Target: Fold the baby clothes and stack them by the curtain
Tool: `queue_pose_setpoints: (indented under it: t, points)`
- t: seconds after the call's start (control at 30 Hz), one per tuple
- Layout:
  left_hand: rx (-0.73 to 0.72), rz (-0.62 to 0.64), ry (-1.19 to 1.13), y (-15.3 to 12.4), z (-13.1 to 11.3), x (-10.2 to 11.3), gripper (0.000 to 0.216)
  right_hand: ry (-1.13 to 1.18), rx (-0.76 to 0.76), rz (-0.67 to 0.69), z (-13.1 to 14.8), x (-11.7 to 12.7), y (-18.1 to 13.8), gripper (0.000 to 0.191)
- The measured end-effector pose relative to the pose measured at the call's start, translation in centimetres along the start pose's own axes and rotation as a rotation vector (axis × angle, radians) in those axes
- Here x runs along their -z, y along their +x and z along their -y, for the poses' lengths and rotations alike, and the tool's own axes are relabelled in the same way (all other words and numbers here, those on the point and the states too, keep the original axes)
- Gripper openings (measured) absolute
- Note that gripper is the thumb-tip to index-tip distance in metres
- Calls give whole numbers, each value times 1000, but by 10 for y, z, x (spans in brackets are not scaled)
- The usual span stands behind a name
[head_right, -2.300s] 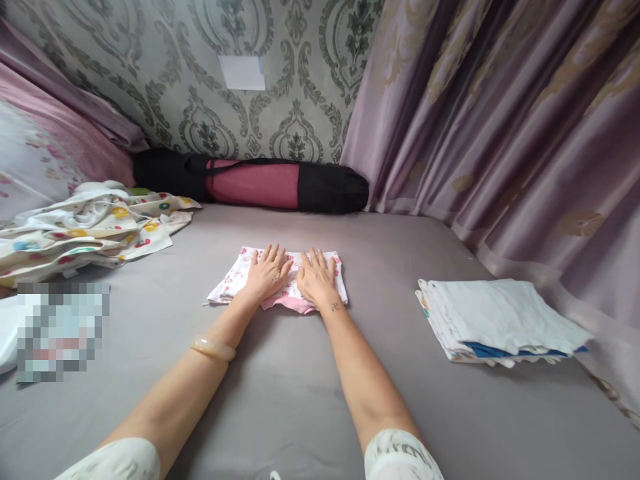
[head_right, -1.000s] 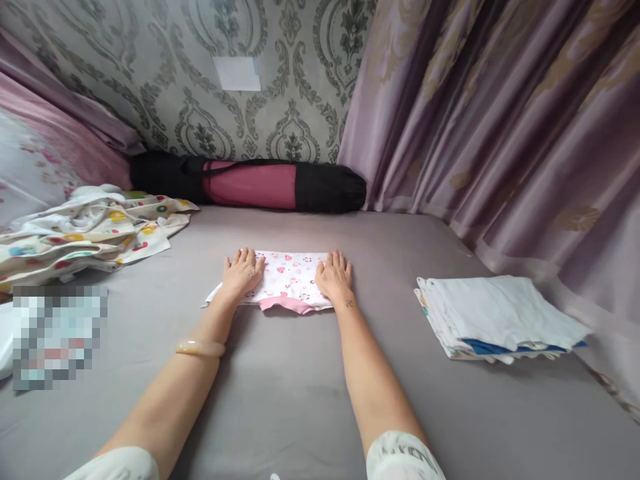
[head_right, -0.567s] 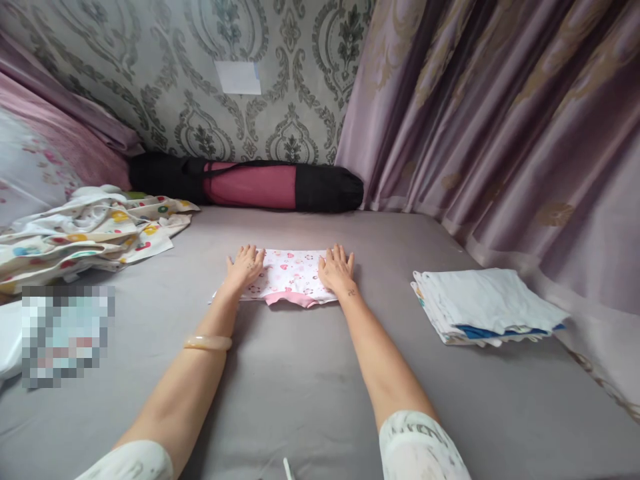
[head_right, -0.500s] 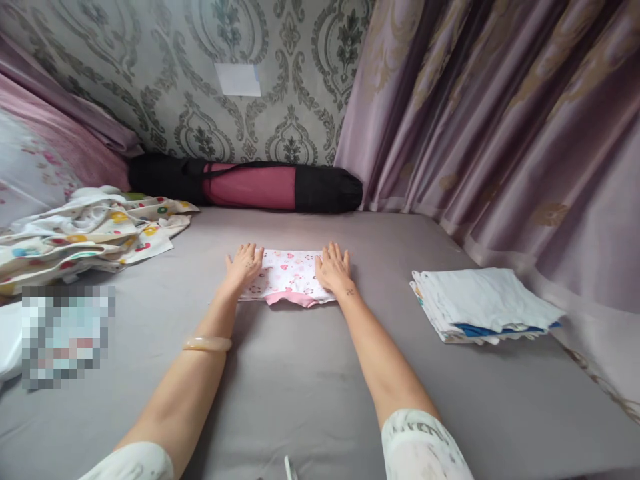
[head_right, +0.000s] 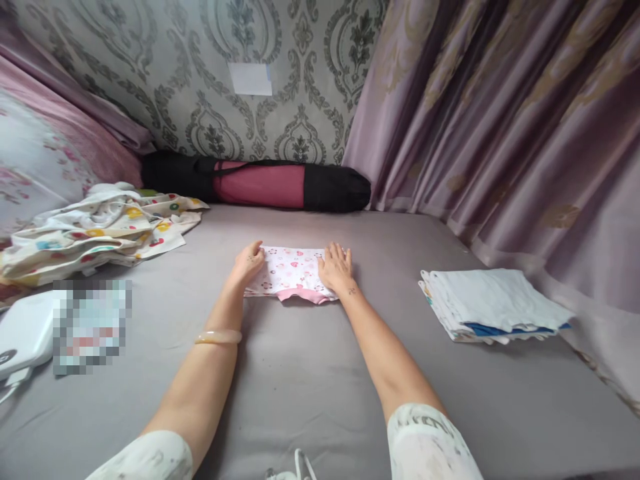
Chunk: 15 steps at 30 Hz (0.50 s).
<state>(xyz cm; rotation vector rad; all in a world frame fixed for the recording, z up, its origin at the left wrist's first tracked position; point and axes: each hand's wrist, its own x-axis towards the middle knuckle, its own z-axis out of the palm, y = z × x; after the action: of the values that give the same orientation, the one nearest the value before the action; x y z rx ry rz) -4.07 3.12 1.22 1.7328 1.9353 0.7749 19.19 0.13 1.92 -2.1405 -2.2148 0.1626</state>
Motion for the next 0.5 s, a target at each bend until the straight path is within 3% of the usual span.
queue_pose_setpoints:
  t: [0.2,0.5]
  points:
    - [3,0,-9,-1,-1,4,50,88,59,35,38,-6,-11,62]
    - [-8,-2,-24,1,2,3,52,101,35,49,41,-14,-10,62]
